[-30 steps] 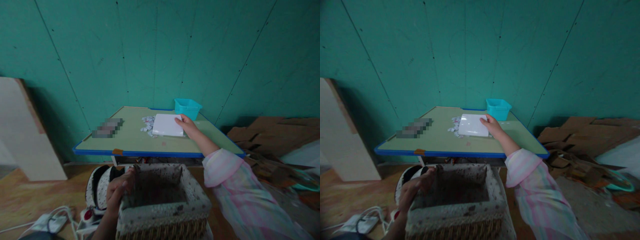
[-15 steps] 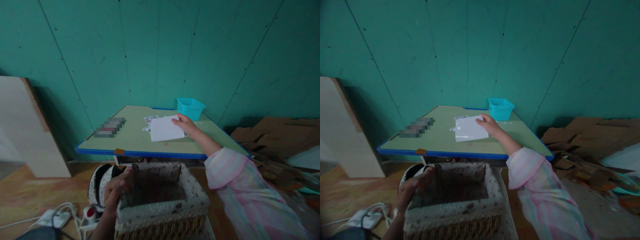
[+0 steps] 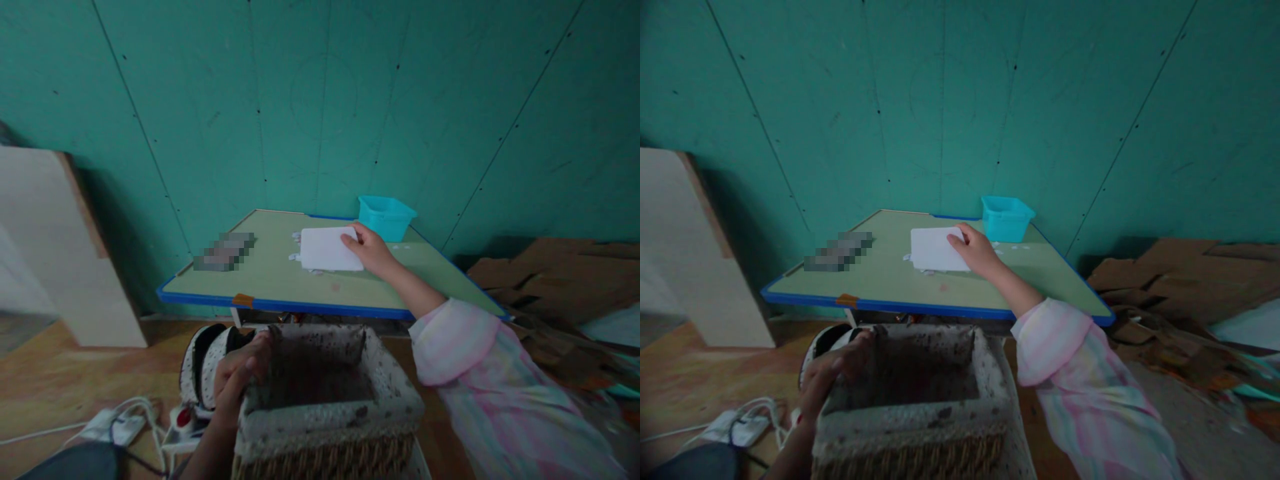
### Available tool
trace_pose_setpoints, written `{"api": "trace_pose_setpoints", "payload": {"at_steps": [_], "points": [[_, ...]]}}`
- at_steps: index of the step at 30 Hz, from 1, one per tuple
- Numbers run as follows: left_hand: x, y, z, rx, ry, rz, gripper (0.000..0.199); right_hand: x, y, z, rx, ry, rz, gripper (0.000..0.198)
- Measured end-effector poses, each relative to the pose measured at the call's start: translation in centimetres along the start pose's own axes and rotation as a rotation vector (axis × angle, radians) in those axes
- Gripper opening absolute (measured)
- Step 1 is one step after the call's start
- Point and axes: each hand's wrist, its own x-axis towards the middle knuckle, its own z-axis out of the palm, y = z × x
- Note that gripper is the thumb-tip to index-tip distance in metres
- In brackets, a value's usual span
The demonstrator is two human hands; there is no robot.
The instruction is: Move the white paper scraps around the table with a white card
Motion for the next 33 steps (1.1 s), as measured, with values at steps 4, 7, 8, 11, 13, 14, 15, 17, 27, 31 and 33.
{"api": "trace_pose_setpoints", "payload": {"at_steps": [4, 7, 8, 11, 13, 14, 15, 17, 27, 31, 33], "points": [[-0.1, 0.0, -0.5, -0.018, -0.081, 0.042, 0.039, -0.4, -1.3, 0.4, -0.093, -0.021, -0.075, 0.022], [-0.1, 0.1, -0.9, 0.002, -0.106, 0.045, 0.038, -1.0, -2.0, -0.2, -0.089, -0.052, -0.072, 0.022], [-0.1, 0.1, -1.0, 0.001, -0.11, 0.037, 0.038, -1.3, -2.2, -0.6, -0.072, -0.062, -0.061, 0.023], [0.1, 0.0, -0.8, 0.001, -0.128, 0.044, 0.038, -1.9, -2.8, -1.7, -0.021, -0.066, -0.038, 0.027], [0.1, 0.0, -0.5, -0.005, -0.118, 0.065, 0.038, -2.1, -3.1, -2.1, -0.006, -0.039, -0.039, 0.028], [0.2, -0.1, -0.3, -0.012, -0.103, 0.069, 0.038, -2.2, -3.2, -2.2, -0.009, -0.023, -0.043, 0.028], [0.2, 0.0, -0.1, -0.02, -0.086, 0.068, 0.038, -2.2, -3.2, -2.2, -0.018, -0.009, -0.048, 0.028], [0.4, 0.1, 0.3, -0.034, -0.043, 0.056, 0.038, -2.4, -3.1, -2.0, -0.054, -0.007, -0.06, 0.027], [1.1, 1.1, 1.4, -0.01, 0.064, 0.102, 0.043, -5.0, -0.7, -4.5, -0.007, 0.091, 0.032, 0.033], [1.0, 0.8, 1.5, -0.031, 0.055, 0.106, 0.044, -4.3, 0.2, -5.2, 0.013, 0.185, 0.112, 0.034], [0.9, 0.7, 1.3, -0.027, 0.036, 0.109, 0.043, -3.9, 0.8, -4.9, 0.018, 0.197, 0.144, 0.035]]}}
